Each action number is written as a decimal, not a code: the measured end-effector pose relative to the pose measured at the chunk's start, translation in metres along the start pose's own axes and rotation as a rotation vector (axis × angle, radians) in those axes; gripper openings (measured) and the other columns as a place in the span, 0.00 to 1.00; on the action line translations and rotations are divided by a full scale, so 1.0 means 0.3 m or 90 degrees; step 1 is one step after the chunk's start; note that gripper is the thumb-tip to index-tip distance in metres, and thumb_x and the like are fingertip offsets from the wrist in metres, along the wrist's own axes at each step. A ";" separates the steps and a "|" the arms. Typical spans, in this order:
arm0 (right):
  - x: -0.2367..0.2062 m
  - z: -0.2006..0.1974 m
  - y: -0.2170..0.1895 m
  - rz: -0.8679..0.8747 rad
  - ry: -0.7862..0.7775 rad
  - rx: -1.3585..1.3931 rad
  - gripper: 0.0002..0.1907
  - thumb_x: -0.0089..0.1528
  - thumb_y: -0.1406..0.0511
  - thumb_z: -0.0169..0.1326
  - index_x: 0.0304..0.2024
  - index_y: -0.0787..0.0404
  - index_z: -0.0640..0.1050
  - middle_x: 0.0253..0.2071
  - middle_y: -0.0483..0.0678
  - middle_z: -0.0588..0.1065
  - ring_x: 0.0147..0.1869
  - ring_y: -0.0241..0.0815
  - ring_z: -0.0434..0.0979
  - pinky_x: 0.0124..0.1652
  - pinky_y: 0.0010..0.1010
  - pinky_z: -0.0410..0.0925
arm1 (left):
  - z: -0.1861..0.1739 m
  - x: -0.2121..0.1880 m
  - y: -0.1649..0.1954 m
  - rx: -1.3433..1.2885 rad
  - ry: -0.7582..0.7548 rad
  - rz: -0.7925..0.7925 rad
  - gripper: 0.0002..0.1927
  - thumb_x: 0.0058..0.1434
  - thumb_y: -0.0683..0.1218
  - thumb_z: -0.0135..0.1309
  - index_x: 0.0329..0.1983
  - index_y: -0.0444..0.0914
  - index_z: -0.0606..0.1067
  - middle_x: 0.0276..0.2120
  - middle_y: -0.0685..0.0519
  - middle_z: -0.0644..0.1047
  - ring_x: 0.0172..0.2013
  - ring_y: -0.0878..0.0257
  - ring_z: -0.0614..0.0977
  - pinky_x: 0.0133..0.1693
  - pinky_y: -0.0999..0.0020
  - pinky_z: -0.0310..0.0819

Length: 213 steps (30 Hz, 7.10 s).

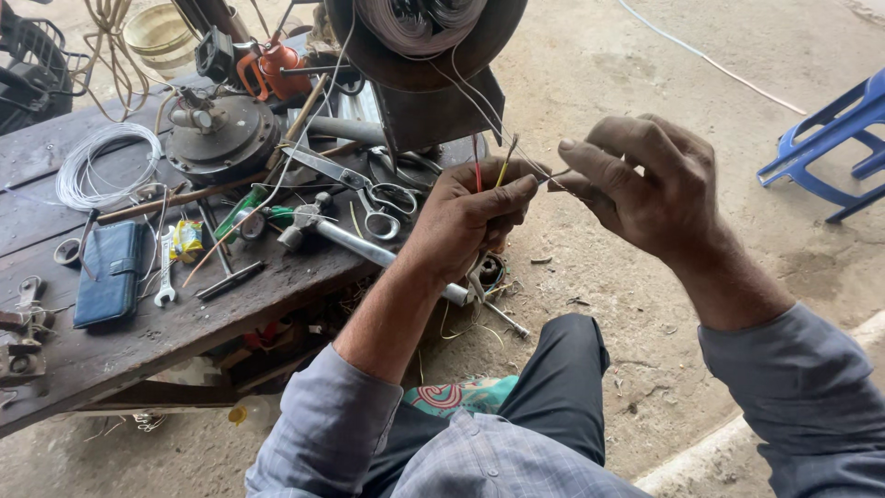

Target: The person sits on the ground at a low workbench and splices electrical wires. They strip insulation from the wire ends by hand, twist the exposed conductors together, trim with pliers and scissors, and wrap the joint with electrical tape.

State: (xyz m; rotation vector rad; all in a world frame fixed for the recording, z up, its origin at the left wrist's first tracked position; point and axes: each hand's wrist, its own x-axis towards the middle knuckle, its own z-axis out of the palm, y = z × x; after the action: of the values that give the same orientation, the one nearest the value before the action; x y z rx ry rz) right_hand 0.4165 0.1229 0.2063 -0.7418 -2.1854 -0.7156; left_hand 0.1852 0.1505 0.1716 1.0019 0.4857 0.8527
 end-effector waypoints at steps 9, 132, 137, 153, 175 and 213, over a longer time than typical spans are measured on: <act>0.026 -0.013 -0.048 0.001 0.028 -0.011 0.16 0.59 0.60 0.69 0.46 0.59 0.82 0.39 0.47 0.73 0.37 0.40 0.80 0.33 0.31 0.74 | -0.011 -0.003 -0.013 -0.029 -0.028 -0.006 0.12 0.69 0.46 0.56 0.50 0.35 0.79 0.24 0.60 0.71 0.20 0.75 0.65 0.21 0.79 0.54; -0.070 0.090 -0.279 0.646 0.095 0.923 0.14 0.72 0.61 0.56 0.44 0.69 0.78 0.33 0.52 0.75 0.31 0.37 0.75 0.31 0.27 0.69 | -0.092 -0.068 -0.032 0.224 -0.105 0.282 0.07 0.73 0.44 0.59 0.45 0.34 0.79 0.30 0.60 0.75 0.33 0.75 0.73 0.38 0.77 0.68; -0.070 0.069 -0.217 0.338 0.040 0.417 0.12 0.72 0.64 0.58 0.52 0.68 0.78 0.43 0.57 0.78 0.39 0.42 0.81 0.38 0.30 0.75 | -0.094 -0.067 -0.040 0.214 -0.072 0.273 0.07 0.72 0.44 0.60 0.45 0.33 0.79 0.31 0.61 0.74 0.34 0.75 0.73 0.37 0.76 0.68; -0.052 0.086 -0.283 0.511 0.063 0.564 0.14 0.69 0.61 0.60 0.45 0.68 0.77 0.37 0.49 0.77 0.34 0.40 0.78 0.34 0.29 0.73 | -0.101 -0.058 -0.052 0.162 -0.103 0.263 0.08 0.71 0.43 0.60 0.46 0.32 0.78 0.39 0.58 0.79 0.41 0.73 0.76 0.45 0.75 0.73; -0.130 0.205 -0.113 0.813 -0.039 0.904 0.11 0.66 0.64 0.59 0.36 0.70 0.79 0.27 0.48 0.73 0.26 0.35 0.70 0.25 0.27 0.63 | -0.102 -0.205 -0.144 0.150 0.150 0.402 0.07 0.69 0.33 0.55 0.49 0.31 0.77 0.46 0.54 0.78 0.47 0.64 0.83 0.52 0.71 0.80; 0.173 0.161 -0.320 0.643 0.147 0.701 0.06 0.70 0.70 0.59 0.47 0.70 0.82 0.33 0.48 0.79 0.34 0.32 0.78 0.36 0.22 0.72 | -0.136 -0.277 -0.088 -0.010 -0.017 0.369 0.03 0.73 0.38 0.51 0.47 0.36 0.71 0.49 0.50 0.77 0.50 0.64 0.80 0.54 0.69 0.75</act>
State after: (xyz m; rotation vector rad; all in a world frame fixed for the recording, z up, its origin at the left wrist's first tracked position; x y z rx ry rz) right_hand 0.2994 0.1051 0.1916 -0.8977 -1.3460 0.8139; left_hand 0.1177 0.0979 0.1274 1.1577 0.1590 1.3528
